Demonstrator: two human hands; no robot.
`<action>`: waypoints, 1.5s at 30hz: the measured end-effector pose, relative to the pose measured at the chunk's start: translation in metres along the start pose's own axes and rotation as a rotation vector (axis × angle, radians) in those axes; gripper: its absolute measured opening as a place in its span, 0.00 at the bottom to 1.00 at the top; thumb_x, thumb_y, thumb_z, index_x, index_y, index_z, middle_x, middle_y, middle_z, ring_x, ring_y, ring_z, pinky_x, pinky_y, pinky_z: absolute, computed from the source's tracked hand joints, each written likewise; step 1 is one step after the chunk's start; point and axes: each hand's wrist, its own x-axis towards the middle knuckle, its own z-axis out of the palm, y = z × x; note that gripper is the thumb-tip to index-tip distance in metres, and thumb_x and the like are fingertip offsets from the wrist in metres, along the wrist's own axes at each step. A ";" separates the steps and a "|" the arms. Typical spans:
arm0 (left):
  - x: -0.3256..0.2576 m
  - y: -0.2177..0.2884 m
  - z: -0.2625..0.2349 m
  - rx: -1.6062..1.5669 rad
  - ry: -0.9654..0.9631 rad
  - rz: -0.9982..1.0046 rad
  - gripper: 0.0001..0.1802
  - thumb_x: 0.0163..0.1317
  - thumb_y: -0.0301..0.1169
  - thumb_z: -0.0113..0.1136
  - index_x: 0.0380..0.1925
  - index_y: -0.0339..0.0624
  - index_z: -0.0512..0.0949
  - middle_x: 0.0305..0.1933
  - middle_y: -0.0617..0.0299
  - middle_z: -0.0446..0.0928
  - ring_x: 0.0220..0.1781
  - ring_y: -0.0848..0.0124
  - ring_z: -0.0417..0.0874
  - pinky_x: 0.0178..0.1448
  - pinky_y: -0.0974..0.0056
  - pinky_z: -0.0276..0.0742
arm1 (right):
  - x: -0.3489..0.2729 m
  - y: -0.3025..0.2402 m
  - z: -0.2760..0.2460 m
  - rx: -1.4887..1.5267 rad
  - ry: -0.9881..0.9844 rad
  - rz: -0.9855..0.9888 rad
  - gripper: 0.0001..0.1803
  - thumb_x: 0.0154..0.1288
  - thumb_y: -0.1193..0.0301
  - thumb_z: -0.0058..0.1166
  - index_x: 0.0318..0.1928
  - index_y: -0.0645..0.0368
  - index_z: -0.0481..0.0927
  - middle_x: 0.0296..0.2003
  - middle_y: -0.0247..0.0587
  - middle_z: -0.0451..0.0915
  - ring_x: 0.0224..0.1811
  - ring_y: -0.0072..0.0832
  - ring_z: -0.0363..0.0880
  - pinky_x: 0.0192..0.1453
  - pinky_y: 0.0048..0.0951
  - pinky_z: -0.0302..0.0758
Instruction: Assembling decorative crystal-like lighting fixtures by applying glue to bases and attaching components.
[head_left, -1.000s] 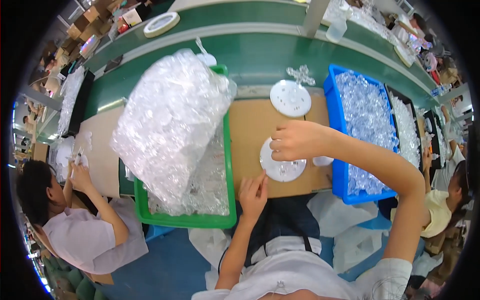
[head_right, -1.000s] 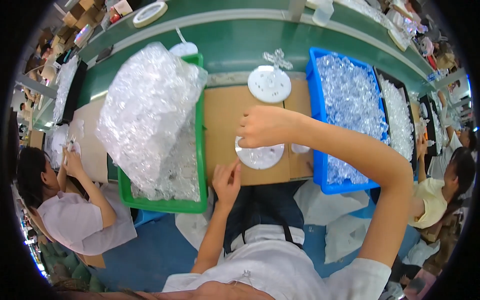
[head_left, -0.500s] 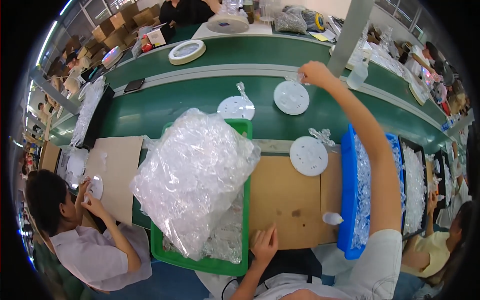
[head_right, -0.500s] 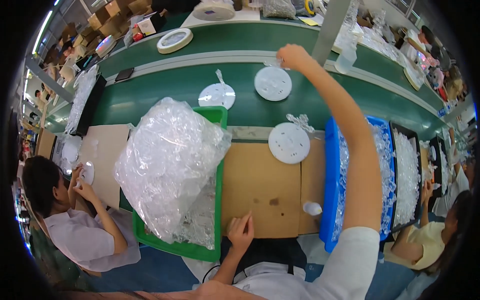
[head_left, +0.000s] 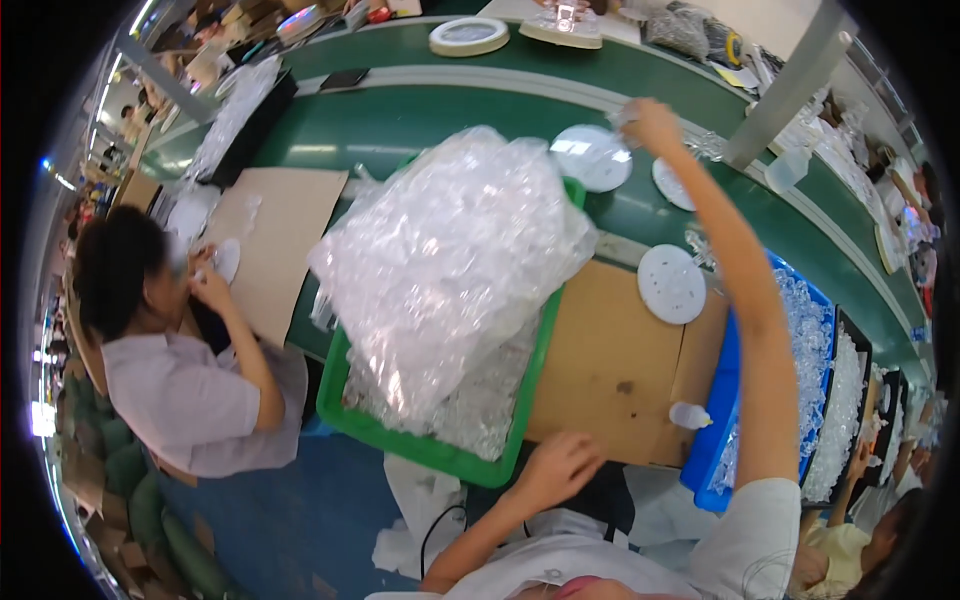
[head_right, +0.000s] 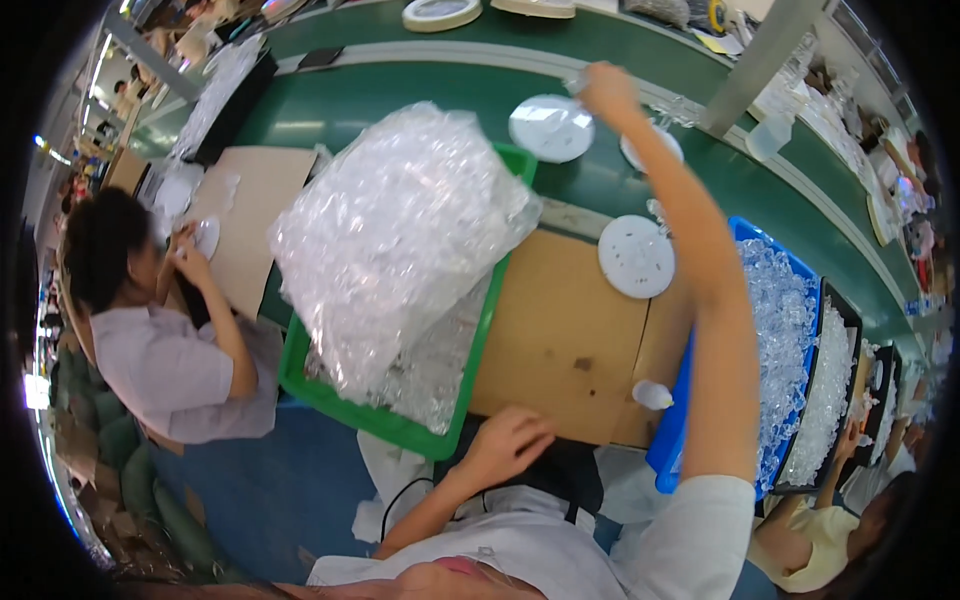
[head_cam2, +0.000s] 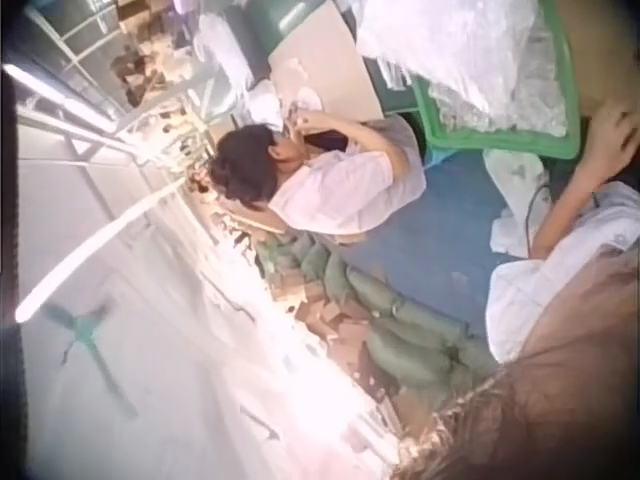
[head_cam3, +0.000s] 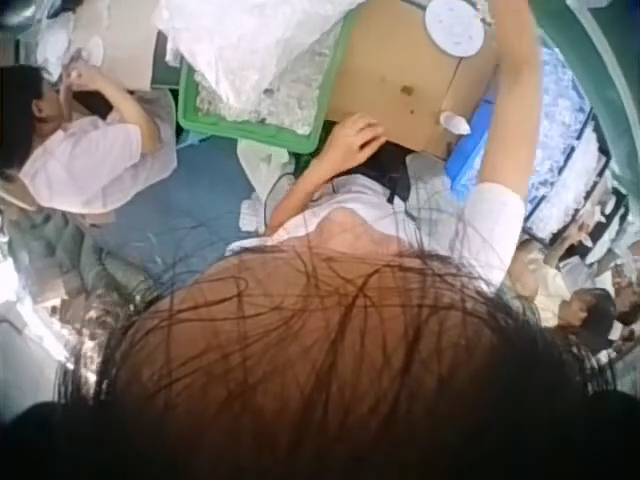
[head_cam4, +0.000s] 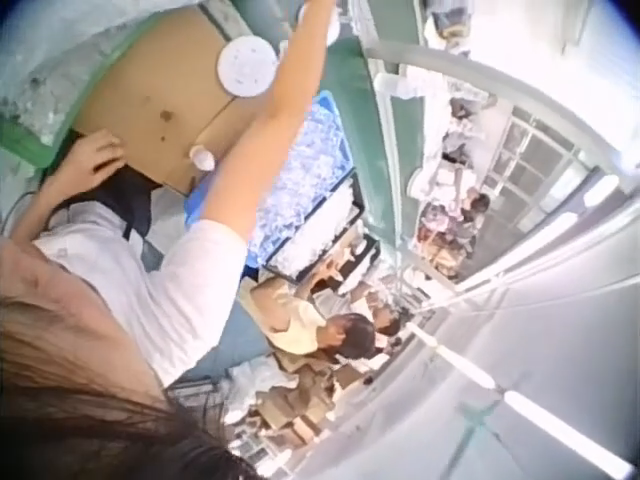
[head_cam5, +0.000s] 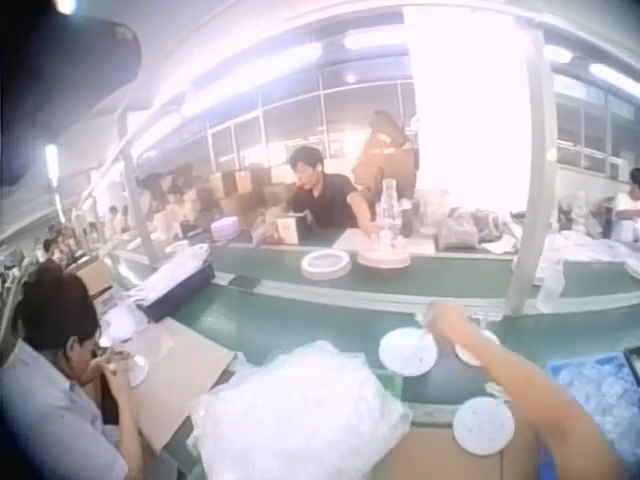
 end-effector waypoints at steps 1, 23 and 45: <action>-0.001 0.025 -0.021 -0.130 -0.095 0.066 0.15 0.51 0.24 0.61 0.42 0.44 0.80 0.35 0.58 0.76 0.37 0.59 0.78 0.42 0.61 0.74 | -0.012 0.031 -0.014 0.198 0.208 -0.033 0.23 0.46 0.63 0.62 0.45 0.55 0.78 0.38 0.52 0.80 0.31 0.40 0.82 0.40 0.37 0.77; 0.019 -0.038 -0.112 0.598 -0.110 -0.495 0.14 0.50 0.23 0.55 0.39 0.35 0.70 0.42 0.43 0.74 0.46 0.47 0.75 0.46 0.51 0.72 | -0.357 -0.096 -0.148 0.401 0.050 -0.450 0.23 0.51 0.74 0.60 0.50 0.54 0.75 0.41 0.43 0.80 0.38 0.41 0.78 0.41 0.35 0.74; -0.009 0.057 -0.047 -0.415 0.079 -0.245 0.12 0.64 0.27 0.50 0.42 0.36 0.80 0.52 0.54 0.72 0.56 0.65 0.71 0.61 0.63 0.63 | -0.436 -0.118 -0.023 1.072 0.242 -0.055 0.20 0.45 0.84 0.62 0.43 0.59 0.80 0.43 0.40 0.80 0.39 0.29 0.81 0.41 0.22 0.77</action>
